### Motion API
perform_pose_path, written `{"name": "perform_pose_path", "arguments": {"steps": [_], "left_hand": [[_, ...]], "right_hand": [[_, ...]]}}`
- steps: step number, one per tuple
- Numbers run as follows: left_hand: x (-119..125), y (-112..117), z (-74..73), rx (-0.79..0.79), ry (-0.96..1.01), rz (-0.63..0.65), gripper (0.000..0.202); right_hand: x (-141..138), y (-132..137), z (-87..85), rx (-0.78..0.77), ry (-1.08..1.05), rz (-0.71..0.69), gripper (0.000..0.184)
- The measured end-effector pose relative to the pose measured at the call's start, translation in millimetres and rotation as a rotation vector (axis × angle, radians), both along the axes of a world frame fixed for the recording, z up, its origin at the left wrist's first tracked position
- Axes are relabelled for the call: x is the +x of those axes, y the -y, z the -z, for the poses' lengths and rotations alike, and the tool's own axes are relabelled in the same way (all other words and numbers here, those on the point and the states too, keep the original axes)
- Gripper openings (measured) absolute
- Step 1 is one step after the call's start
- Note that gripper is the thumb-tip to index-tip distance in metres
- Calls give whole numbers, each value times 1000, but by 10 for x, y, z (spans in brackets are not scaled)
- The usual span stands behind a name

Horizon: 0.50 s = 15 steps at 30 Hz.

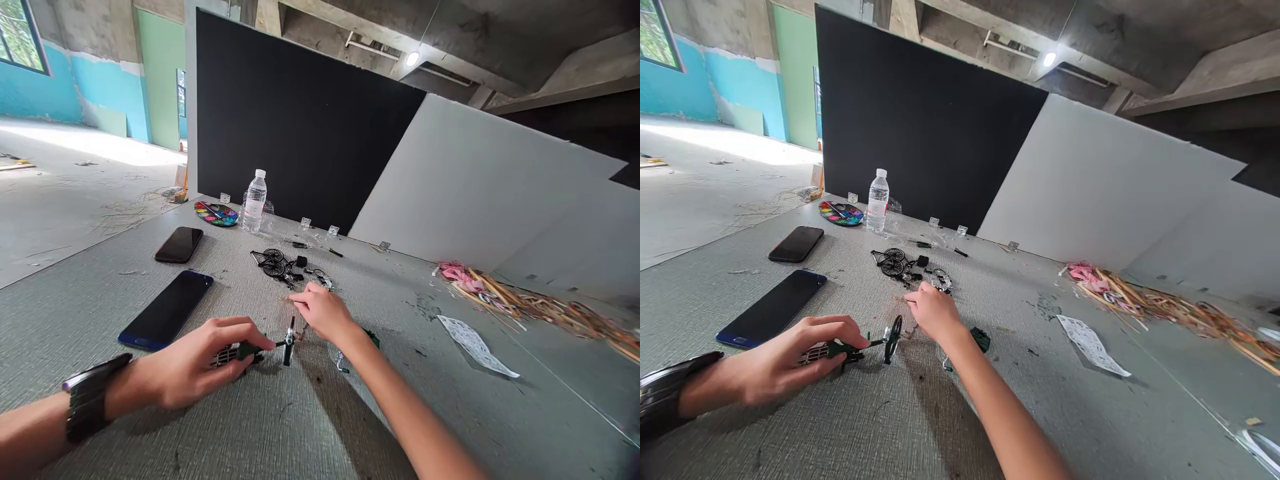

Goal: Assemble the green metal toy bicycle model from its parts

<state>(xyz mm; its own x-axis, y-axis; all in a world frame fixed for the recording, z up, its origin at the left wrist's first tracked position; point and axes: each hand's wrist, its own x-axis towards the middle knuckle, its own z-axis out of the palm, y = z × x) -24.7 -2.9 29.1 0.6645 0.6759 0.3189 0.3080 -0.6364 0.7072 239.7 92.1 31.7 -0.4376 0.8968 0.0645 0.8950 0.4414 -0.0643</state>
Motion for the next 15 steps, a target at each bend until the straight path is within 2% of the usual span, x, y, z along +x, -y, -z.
{"name": "perform_pose_path", "arguments": {"steps": [8, 15], "left_hand": [[9, 22, -29, 8, -19, -11, 28], [20, 13, -52, 17, -17, -13, 26]], "right_hand": [[160, 294, -99, -49, -38, -54, 35], [201, 396, -101, -66, -119, -64, 32]]}}
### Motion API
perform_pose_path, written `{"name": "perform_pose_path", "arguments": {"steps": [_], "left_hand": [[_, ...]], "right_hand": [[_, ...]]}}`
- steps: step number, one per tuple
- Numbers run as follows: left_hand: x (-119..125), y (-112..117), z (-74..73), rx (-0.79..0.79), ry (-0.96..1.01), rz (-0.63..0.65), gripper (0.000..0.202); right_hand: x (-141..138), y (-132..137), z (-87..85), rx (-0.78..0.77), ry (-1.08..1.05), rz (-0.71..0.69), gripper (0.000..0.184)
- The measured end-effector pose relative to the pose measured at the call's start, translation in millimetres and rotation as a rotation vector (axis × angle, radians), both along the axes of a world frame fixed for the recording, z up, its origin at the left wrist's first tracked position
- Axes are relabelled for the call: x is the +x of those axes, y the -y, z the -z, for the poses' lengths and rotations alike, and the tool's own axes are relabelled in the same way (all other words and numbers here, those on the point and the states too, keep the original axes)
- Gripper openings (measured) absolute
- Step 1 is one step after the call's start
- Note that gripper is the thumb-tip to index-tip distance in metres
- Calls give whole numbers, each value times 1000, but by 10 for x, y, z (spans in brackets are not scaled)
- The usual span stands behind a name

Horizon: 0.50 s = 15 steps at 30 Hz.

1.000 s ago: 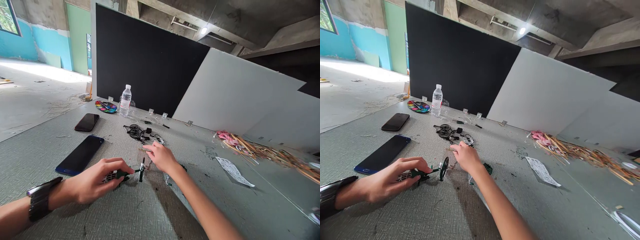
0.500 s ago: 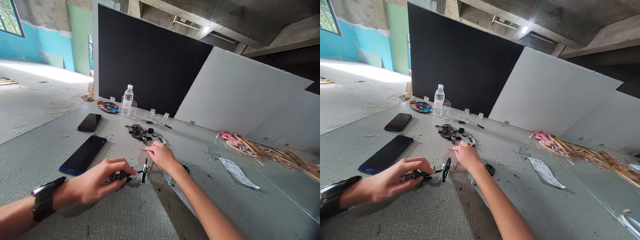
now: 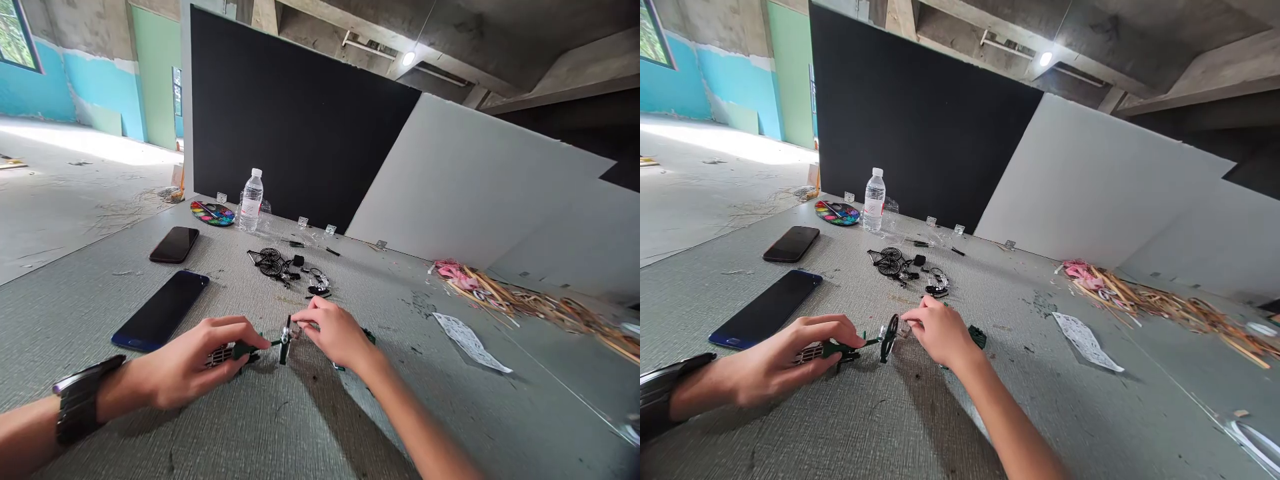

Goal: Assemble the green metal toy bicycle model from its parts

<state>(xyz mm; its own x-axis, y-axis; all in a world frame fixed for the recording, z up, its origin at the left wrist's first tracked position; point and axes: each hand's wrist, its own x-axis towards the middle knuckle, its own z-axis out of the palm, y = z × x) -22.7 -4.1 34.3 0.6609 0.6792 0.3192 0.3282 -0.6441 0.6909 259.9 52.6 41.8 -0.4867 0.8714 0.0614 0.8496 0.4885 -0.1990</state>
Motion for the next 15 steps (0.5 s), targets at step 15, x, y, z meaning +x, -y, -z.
{"name": "perform_pose_path", "arguments": {"steps": [15], "left_hand": [[1, -7, 49, -17, 13, 10, 26]], "right_hand": [[61, 162, 26, 12, -39, -2, 29]]}}
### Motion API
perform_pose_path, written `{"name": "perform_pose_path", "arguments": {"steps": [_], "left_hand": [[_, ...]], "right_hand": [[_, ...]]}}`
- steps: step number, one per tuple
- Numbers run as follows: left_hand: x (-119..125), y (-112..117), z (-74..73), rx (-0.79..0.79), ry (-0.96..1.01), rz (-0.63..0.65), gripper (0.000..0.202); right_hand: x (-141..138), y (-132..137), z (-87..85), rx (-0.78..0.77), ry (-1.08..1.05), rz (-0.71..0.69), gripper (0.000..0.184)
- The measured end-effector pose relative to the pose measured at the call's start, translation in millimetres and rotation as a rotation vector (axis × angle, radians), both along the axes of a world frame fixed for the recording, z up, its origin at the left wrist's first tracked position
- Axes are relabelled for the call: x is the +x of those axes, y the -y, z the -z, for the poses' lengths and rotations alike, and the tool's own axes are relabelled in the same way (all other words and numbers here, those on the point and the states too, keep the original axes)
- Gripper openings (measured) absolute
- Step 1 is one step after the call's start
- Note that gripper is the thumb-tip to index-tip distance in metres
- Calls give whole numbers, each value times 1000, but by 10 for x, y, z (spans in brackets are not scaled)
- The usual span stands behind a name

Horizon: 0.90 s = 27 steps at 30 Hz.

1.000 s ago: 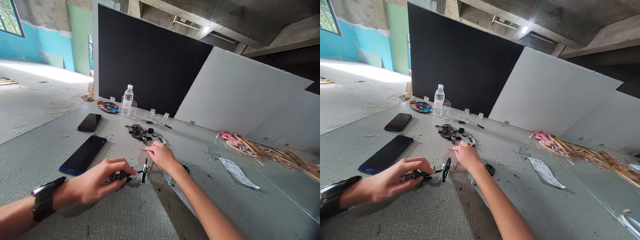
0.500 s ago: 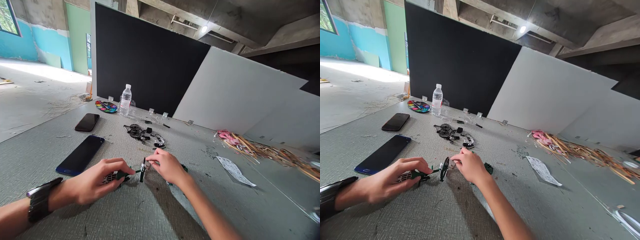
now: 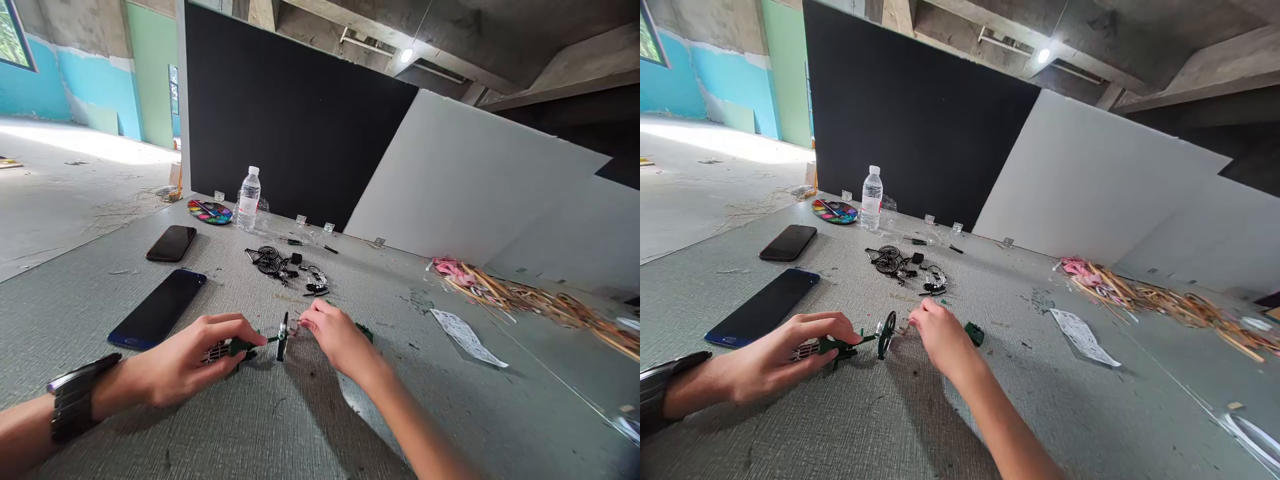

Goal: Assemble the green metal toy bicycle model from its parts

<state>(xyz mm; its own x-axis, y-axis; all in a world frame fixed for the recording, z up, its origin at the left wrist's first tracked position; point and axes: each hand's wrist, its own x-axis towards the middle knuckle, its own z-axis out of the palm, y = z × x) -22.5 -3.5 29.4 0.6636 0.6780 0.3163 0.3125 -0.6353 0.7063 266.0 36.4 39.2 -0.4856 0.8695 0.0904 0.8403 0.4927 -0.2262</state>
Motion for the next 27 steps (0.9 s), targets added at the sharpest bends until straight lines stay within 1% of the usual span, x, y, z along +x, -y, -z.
{"name": "perform_pose_path", "arguments": {"steps": [6, 10, 27], "left_hand": [[-5, 10, 9, 12, -4, -12, 27], [-11, 9, 22, 5, -15, -2, 29], [3, -16, 33, 6, -3, 3, 29]], "right_hand": [[-82, 2, 99, 30, 52, -1, 32], [-93, -3, 134, 27, 59, -17, 34], [-69, -8, 168, 33, 27, -25, 39]]}}
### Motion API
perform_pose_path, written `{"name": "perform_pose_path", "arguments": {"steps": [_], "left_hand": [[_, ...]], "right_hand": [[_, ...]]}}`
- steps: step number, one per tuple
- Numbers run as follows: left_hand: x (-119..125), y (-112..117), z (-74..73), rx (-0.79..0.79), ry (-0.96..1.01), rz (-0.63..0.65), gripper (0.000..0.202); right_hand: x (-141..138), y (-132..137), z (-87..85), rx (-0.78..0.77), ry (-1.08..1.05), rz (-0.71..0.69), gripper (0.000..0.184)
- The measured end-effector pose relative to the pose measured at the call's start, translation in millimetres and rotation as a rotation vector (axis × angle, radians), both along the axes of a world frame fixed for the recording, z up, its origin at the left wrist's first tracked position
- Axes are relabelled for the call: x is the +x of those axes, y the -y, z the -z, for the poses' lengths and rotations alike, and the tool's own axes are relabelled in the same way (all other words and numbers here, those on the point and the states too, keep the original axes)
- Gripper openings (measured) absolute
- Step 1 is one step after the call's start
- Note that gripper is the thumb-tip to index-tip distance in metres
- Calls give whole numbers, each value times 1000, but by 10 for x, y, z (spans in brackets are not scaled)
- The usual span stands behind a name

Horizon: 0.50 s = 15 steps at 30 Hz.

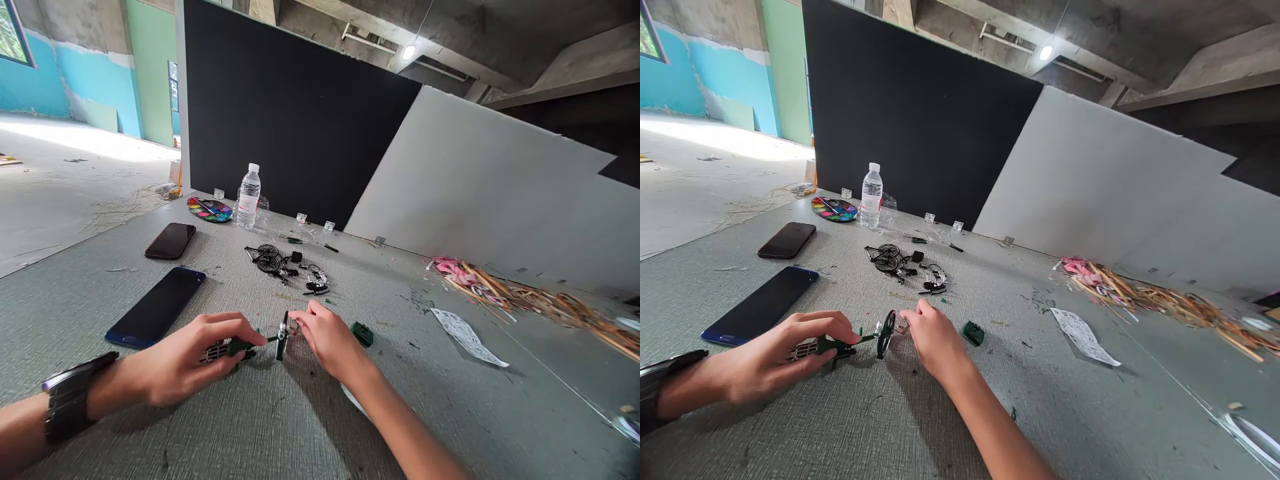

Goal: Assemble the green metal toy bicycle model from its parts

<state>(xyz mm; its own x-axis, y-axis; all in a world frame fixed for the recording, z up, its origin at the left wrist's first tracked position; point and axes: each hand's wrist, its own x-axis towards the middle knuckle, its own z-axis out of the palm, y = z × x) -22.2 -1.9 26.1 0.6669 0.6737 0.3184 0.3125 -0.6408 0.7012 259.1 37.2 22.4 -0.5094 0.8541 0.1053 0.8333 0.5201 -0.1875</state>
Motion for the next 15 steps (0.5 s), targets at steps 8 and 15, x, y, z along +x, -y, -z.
{"name": "perform_pose_path", "arguments": {"steps": [8, 15], "left_hand": [[-3, 7, -1, -16, -8, 5, 27], [-16, 34, -13, 6, -22, -9, 29]], "right_hand": [[0, -2, 4, -8, -2, 2, 41], [12, -6, 14, 4, -18, 6, 38]]}}
